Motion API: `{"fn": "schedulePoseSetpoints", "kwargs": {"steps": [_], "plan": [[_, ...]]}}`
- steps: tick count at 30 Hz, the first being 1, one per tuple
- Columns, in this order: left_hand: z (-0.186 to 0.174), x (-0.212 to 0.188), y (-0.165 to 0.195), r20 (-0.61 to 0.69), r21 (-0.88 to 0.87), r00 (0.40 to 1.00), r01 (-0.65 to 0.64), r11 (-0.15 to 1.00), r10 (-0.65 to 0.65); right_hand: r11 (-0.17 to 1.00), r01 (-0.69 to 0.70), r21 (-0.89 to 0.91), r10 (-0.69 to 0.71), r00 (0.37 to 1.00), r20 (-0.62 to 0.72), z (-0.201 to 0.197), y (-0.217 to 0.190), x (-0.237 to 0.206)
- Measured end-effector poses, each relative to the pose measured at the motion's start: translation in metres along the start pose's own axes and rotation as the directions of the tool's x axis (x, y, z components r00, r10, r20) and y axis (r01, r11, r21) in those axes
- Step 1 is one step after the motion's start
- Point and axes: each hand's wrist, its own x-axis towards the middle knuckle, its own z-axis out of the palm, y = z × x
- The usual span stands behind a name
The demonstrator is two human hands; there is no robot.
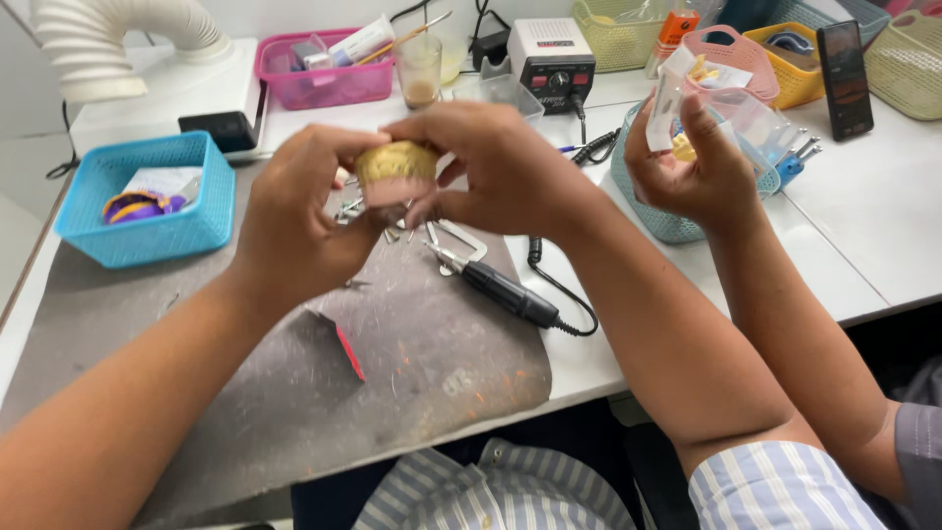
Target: The person uses a rotary tool to grind a small component, then fits a yellow upper denture onto a pink lower denture. They inspect the fit, separate the pieces, and use a pen to mark the lower denture while holding the upper denture in place.
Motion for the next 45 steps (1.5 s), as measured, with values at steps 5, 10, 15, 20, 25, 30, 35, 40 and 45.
{"fn": "schedulePoseSetpoints", "kwargs": {"steps": [5,10,15,20,25,30,35,40,45], "plan": [[0.001,-0.025,-0.007,-0.028,-0.050,0.995,0.096,0.994,-0.098,0.988,0.156,-0.014,-0.156,0.986,-0.060,-0.002,0.004,-0.006],[0.003,-0.045,-0.005,0.043,-0.234,0.939,0.341,0.911,-0.340,0.937,0.306,-0.169,-0.316,0.948,-0.032,-0.006,0.007,-0.011],[0.011,-0.049,-0.005,0.088,-0.347,0.881,0.465,0.814,-0.466,0.954,0.243,-0.177,-0.257,0.964,-0.063,-0.008,0.008,-0.017],[0.013,-0.053,-0.020,0.143,-0.452,0.909,0.412,0.792,-0.391,0.959,0.166,-0.232,-0.179,0.983,-0.038,-0.009,0.007,-0.026],[0.008,-0.064,-0.022,0.179,-0.404,0.886,0.463,0.789,-0.428,1.000,-0.010,-0.026,0.011,1.000,0.024,-0.009,0.004,-0.033],[0.009,-0.062,-0.020,0.114,-0.402,0.920,0.388,0.829,-0.375,0.998,0.059,-0.013,-0.059,0.998,0.014,-0.009,0.001,-0.036],[0.007,-0.067,-0.019,0.157,-0.404,0.901,0.432,0.806,-0.404,0.998,0.046,0.036,-0.045,0.999,-0.006,-0.010,-0.002,-0.037],[0.013,-0.075,-0.031,0.189,-0.438,0.906,0.424,0.793,-0.379,0.990,0.139,0.008,-0.139,0.990,0.015,-0.010,-0.003,-0.038],[0.016,-0.084,-0.046,0.233,-0.420,0.929,0.363,0.832,-0.288,0.986,0.165,0.023,-0.166,0.985,0.055,-0.009,-0.005,-0.040]]}}
